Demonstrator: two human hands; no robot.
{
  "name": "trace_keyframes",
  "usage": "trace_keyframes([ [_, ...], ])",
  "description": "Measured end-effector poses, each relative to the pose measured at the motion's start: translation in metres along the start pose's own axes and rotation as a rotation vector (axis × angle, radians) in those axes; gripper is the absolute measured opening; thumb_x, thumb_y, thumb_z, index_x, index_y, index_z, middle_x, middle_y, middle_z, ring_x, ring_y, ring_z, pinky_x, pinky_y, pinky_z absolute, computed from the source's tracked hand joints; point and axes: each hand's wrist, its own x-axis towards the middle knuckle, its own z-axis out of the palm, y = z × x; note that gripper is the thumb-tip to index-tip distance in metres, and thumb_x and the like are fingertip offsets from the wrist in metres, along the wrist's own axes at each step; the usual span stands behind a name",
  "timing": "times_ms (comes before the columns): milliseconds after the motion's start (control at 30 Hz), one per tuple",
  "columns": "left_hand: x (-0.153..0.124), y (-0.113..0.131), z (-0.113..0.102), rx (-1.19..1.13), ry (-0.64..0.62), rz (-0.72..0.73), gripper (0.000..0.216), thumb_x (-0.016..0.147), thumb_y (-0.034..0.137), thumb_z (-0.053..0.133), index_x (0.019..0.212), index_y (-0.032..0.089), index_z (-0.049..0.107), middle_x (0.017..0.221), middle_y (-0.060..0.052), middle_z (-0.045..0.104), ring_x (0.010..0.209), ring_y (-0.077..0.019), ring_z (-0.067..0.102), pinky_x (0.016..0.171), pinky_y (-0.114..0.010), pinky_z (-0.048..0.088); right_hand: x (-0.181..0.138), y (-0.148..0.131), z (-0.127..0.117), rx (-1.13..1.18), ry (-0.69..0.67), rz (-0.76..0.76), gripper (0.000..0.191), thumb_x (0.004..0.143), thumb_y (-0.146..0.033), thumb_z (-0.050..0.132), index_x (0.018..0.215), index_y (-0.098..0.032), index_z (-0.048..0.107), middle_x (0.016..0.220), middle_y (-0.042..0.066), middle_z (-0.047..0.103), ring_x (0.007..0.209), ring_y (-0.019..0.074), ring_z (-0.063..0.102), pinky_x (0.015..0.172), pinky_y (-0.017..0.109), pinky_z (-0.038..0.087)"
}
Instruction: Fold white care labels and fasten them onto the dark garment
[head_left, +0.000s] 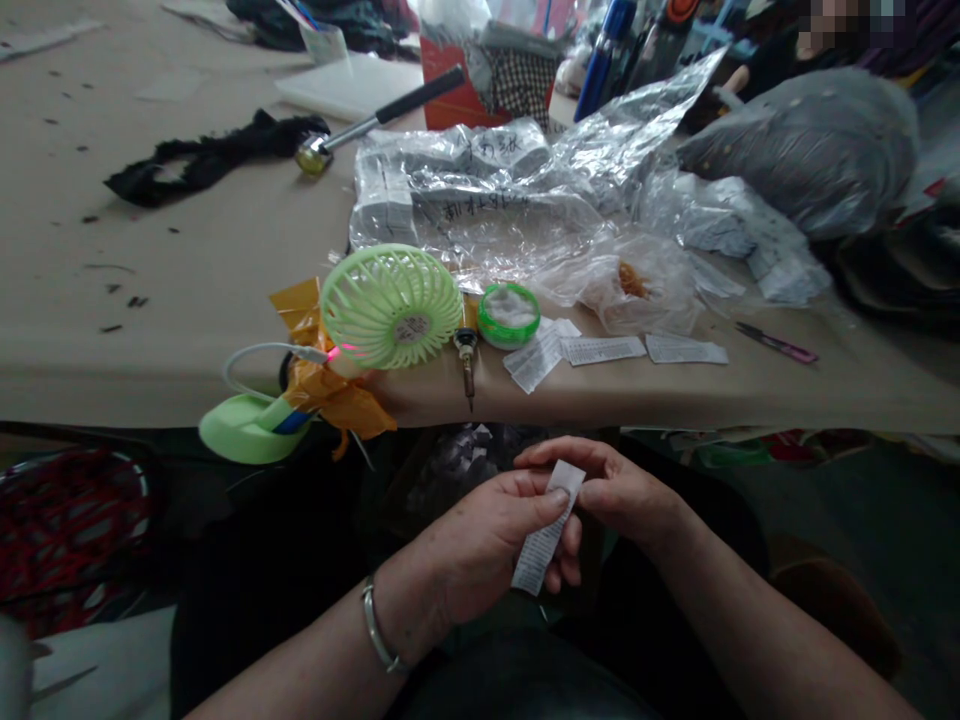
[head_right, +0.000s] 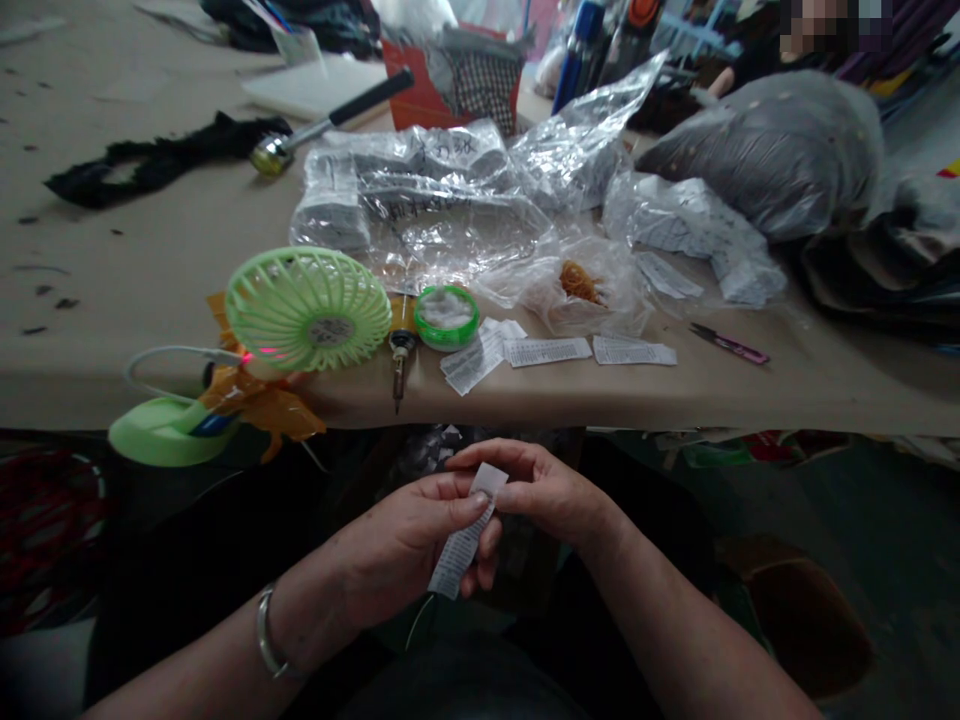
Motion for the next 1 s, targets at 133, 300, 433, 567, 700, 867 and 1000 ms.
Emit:
trace_keyframes([
  [133, 0.001, -0.002, 0.0, 0.076, 0.032, 0.011, 0.03, 0.086, 0.035, 0.053, 0.068, 0.012, 0.059, 0.058, -0.002, 0.056, 0.047, -0.0076, 0.052, 0.046, -0.019, 0.038, 0.005, 0.002, 0.006, -0.006, 0.011, -0.008, 0.027, 0.07, -0.035, 0.074, 0.092, -0.02, 0.067, 0.115, 0.005, 0.062, 0.096, 0.0183, 0.064, 0.081, 0.03, 0.052],
  [300, 0.0, -0.002, -0.004, 0.012, 0.09, 0.097, 0.022, 0.084, 0.035, 0.056, 0.077, 0.014, 0.058, 0.064, 0.001, 0.055, 0.05, -0.0082, 0.054, 0.047, -0.019, 0.039, -0.002, 0.001, 0.015, -0.417, 0.277, -0.208, 0.036, 0.082, -0.034, 0.062, 0.117, -0.025, 0.058, 0.112, 0.006, 0.063, 0.091, 0.0169, 0.064, 0.08, 0.03, 0.052],
  [433, -0.002, -0.001, -0.007, -0.01, 0.109, 0.143, 0.021, 0.084, 0.035, 0.057, 0.08, 0.014, 0.059, 0.065, 0.0, 0.056, 0.052, -0.0088, 0.055, 0.049, -0.02, 0.04, -0.008, -0.001, 0.02, -0.93, 0.41, -0.429, 0.036, 0.086, -0.028, 0.057, 0.122, -0.023, 0.056, 0.12, 0.009, 0.059, 0.111, 0.0231, 0.055, 0.096, 0.038, 0.045],
  [567, -0.002, -0.001, -0.009, -0.016, 0.136, 0.14, 0.02, 0.082, 0.034, 0.06, 0.082, 0.014, 0.061, 0.065, 0.0, 0.057, 0.052, -0.009, 0.055, 0.049, -0.02, 0.039, -0.007, 0.001, 0.022, -1.127, 0.369, -0.493, 0.034, 0.088, -0.024, 0.054, 0.121, -0.021, 0.055, 0.115, 0.01, 0.061, 0.108, 0.0227, 0.057, 0.092, 0.037, 0.048],
  [700, -0.001, -0.001, -0.01, -0.025, 0.17, 0.125, 0.024, 0.079, 0.038, 0.064, 0.082, 0.014, 0.061, 0.063, 0.001, 0.056, 0.051, -0.0093, 0.055, 0.047, -0.021, 0.039, -0.004, 0.004, 0.024, -1.12, 0.375, -0.491, 0.036, 0.087, -0.024, 0.054, 0.123, -0.022, 0.054, 0.116, 0.01, 0.061, 0.108, 0.0234, 0.057, 0.092, 0.039, 0.048],
  [867, -0.003, 0.0, -0.011, -0.019, 0.175, 0.16, 0.023, 0.081, 0.037, 0.06, 0.078, 0.014, 0.06, 0.063, 0.002, 0.055, 0.05, -0.0084, 0.053, 0.047, -0.02, 0.038, 0.001, 0.003, 0.029, -0.798, 0.43, -0.35, 0.029, 0.087, -0.028, 0.056, 0.116, -0.024, 0.056, 0.107, 0.005, 0.065, 0.097, 0.0192, 0.062, 0.085, 0.032, 0.05],
  [1000, -0.007, 0.001, -0.01, 0.028, 0.231, 0.195, 0.021, 0.083, 0.036, 0.057, 0.082, 0.016, 0.059, 0.062, 0.002, 0.054, 0.051, -0.0085, 0.052, 0.048, -0.02, 0.037, 0.011, 0.002, 0.031, -0.426, 0.455, -0.199, 0.014, 0.083, -0.033, 0.062, 0.089, -0.02, 0.062, 0.08, 0.0, 0.065, 0.071, 0.0126, 0.061, 0.067, 0.023, 0.05],
])
